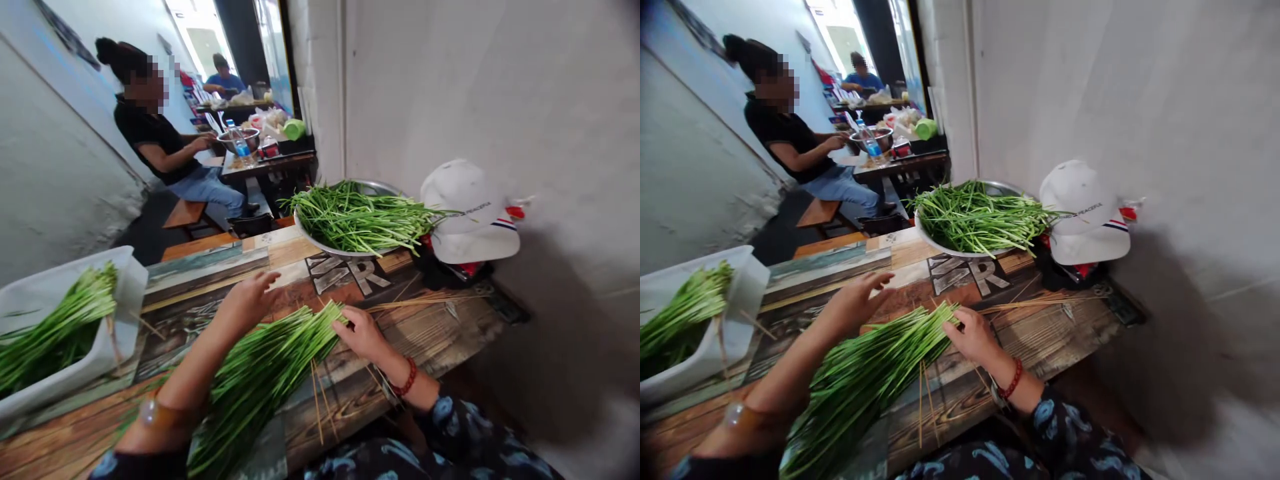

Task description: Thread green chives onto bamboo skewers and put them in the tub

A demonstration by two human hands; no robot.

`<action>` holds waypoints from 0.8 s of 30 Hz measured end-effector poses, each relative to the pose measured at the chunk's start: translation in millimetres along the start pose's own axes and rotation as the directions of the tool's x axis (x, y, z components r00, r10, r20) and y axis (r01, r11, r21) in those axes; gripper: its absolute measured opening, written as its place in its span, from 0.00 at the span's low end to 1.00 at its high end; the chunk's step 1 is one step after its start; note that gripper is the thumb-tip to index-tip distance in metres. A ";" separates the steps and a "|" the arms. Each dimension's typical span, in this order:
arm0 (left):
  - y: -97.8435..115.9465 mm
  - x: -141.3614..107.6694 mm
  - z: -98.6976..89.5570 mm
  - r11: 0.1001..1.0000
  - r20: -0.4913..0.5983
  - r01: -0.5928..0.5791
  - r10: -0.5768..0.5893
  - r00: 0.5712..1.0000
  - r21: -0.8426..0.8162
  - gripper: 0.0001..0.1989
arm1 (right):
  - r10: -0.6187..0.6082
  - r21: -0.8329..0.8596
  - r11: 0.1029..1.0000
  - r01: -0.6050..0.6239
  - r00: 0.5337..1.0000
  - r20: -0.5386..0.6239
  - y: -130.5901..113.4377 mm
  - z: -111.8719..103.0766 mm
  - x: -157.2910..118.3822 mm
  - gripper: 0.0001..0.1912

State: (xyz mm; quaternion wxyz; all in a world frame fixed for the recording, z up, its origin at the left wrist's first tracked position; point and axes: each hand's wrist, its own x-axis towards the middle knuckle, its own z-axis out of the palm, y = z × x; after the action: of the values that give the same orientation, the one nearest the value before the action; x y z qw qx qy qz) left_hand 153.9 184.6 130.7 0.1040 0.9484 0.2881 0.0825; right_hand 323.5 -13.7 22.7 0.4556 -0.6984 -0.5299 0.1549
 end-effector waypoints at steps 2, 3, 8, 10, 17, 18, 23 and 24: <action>17.2 31.5 -10.4 0.993 -0.066 -0.112 0.110 0.992 -0.033 0.20 | -0.001 0.018 1.000 0.001 1.000 0.019 0.9 -1.1 1.4 0.15; 27.9 47.7 -12.0 0.984 -0.079 -0.171 0.167 0.983 -0.046 0.19 | -0.008 0.028 1.000 0.007 1.000 0.030 1.3 -2.2 1.8 0.15; 75.7 124.2 -1.0 0.938 -0.076 -0.348 0.347 0.935 0.004 0.26 | -0.011 0.046 0.999 0.007 0.996 0.088 1.6 -9.7 3.7 0.15; 88.3 148.5 4.2 0.924 -0.051 -0.378 0.381 0.923 0.057 0.33 | -0.007 0.048 0.999 0.001 0.994 0.105 1.5 -11.2 4.8 0.14; 116.7 204.6 25.8 0.859 0.085 -0.501 0.494 0.865 0.102 0.54 | 0.020 0.036 0.999 -0.024 0.995 0.100 7.1 -4.9 5.9 0.12; 119.6 211.1 30.0 0.853 0.085 -0.517 0.511 0.855 0.074 0.55 | 0.022 0.033 0.999 -0.024 0.996 0.085 8.1 -3.7 5.6 0.12; 125.5 236.2 40.1 0.857 -0.020 -0.503 0.504 0.864 -0.111 0.36 | 0.026 0.029 0.999 -0.027 0.999 0.042 10.6 -1.0 4.1 0.11; 124.9 238.6 39.3 0.863 -0.050 -0.490 0.488 0.871 -0.126 0.31 | 0.025 0.027 0.999 -0.026 0.999 0.040 10.8 -0.7 4.0 0.10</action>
State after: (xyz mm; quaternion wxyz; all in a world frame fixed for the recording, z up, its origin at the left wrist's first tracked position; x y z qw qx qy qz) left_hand 424.3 211.7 146.4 0.1408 0.9805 0.0330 0.1332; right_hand 332.0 -10.8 15.5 0.4526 -0.6955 -0.5275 0.1819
